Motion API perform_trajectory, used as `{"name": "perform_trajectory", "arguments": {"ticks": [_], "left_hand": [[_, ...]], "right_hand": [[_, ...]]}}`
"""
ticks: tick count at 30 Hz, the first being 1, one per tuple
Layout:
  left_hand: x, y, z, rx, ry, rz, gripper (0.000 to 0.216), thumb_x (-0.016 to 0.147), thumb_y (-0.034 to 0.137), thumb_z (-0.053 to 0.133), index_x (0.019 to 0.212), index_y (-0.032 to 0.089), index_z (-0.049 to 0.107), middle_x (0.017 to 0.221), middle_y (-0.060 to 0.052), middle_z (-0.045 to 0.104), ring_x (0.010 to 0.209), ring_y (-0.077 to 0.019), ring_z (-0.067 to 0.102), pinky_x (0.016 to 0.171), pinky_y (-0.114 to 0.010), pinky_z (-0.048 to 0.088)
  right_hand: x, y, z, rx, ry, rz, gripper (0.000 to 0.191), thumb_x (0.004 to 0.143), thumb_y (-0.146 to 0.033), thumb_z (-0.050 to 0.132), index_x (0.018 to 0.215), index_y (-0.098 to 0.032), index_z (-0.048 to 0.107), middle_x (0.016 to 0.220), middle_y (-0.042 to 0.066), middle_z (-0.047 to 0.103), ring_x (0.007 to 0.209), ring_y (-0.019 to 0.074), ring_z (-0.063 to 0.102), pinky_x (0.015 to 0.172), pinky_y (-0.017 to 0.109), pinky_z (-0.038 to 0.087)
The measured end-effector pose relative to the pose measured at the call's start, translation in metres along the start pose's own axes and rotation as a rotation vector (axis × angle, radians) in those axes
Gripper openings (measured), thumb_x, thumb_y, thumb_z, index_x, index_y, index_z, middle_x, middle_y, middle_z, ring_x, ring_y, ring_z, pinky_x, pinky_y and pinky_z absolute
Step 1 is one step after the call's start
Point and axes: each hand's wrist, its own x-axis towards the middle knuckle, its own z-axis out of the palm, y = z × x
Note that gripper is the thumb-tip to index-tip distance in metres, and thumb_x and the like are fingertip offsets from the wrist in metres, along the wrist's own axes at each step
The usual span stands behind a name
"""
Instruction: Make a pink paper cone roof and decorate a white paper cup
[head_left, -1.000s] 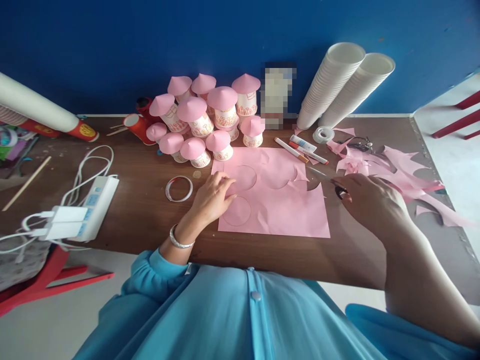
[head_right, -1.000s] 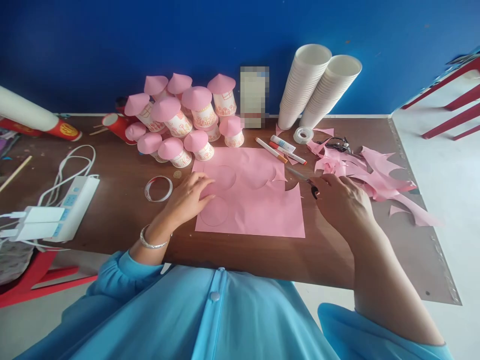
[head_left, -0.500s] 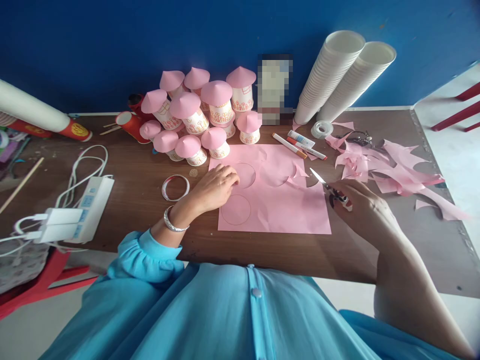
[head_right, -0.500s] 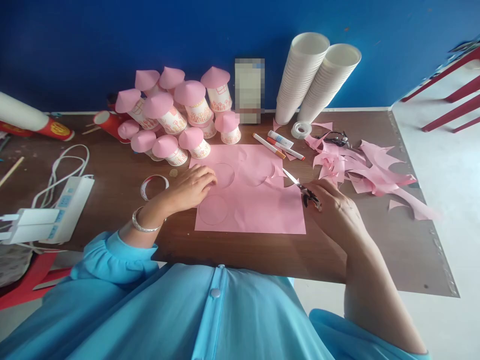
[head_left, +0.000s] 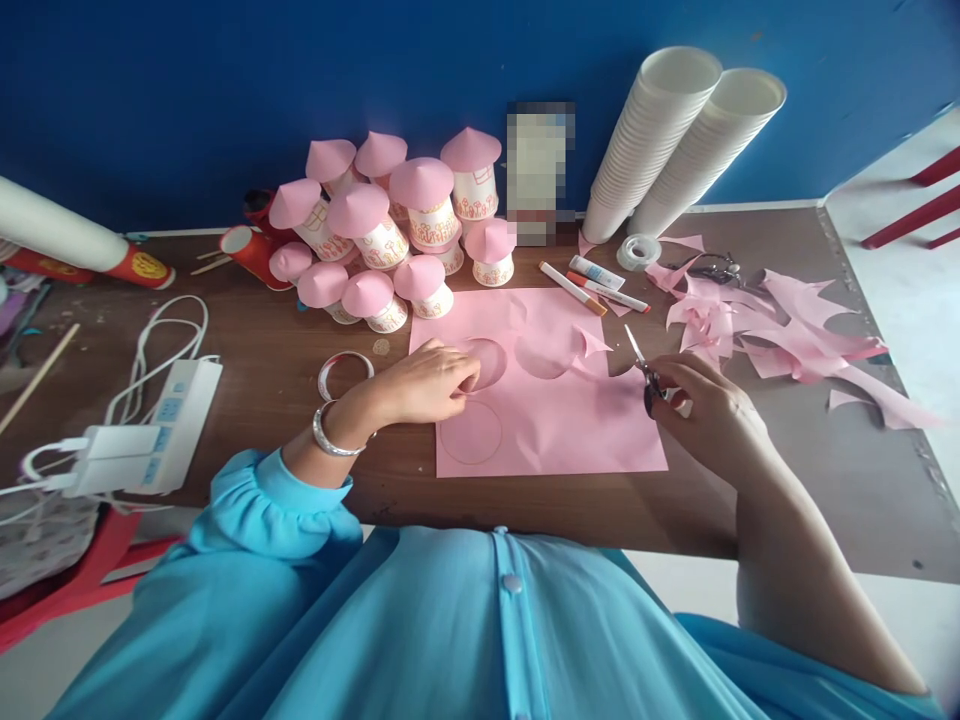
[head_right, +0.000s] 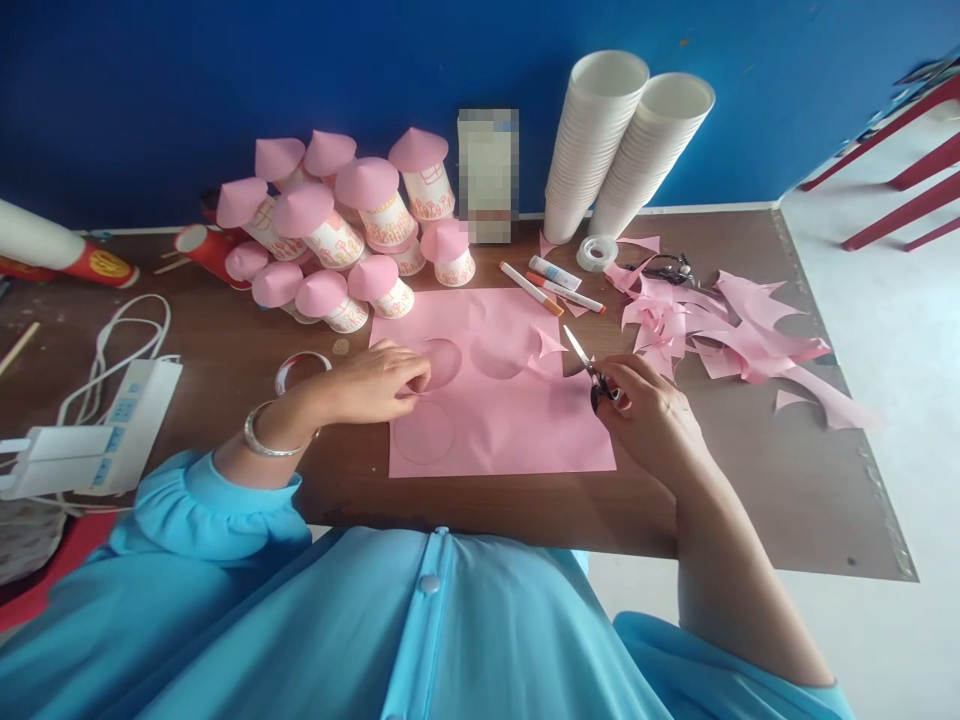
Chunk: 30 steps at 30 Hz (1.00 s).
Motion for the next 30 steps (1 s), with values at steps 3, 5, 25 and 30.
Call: {"name": "perform_trajectory", "arguments": {"ticks": [3,5,25,30], "left_hand": [[-0.004,0.007,-0.011,-0.131,0.024,0.023,0.016,0.080,0.011,0.065,0.087,0.025,0.060,0.086,0.002,0.070,0.082,-0.0200,0.066,0.078,-0.032,0.048],[-0.008,0.011,-0.017,-0.255,0.078,0.022,0.014,0.084,0.018,0.069,0.094,0.025,0.063,0.093,0.002,0.073,0.087,-0.0188,0.069,0.078,-0.029,0.051],[-0.082,0.040,0.059,-1.370,0.521,-0.630,0.054,0.085,0.037,0.080,0.131,0.021,0.054,0.155,-0.016,0.052,0.121,-0.0246,0.070,0.097,-0.038,0.061],[-0.070,0.052,0.048,-1.577,0.540,-0.671,0.060,0.082,0.033,0.083,0.133,0.018,0.056,0.156,-0.017,0.053,0.119,-0.0259,0.070,0.090,-0.035,0.062]], "right_hand": [[-0.001,0.004,-0.001,0.132,0.014,0.016,0.033,0.084,-0.027,0.058,0.115,-0.027,0.068,0.119,0.008,0.070,0.080,0.0229,0.072,0.072,0.039,0.060],[-0.001,0.004,-0.002,0.278,0.006,0.018,0.034,0.084,-0.024,0.059,0.116,-0.027,0.068,0.119,0.008,0.068,0.088,0.0233,0.072,0.073,0.038,0.061],[0.003,-0.003,0.024,0.750,-0.146,0.171,0.036,0.083,-0.027,0.068,0.119,-0.028,0.069,0.103,0.005,0.069,0.087,0.0196,0.072,0.066,0.028,0.054],[0.003,-0.003,0.027,0.750,-0.127,0.132,0.035,0.085,-0.027,0.066,0.120,-0.026,0.068,0.102,0.005,0.069,0.086,0.0186,0.071,0.071,0.029,0.057]]}}
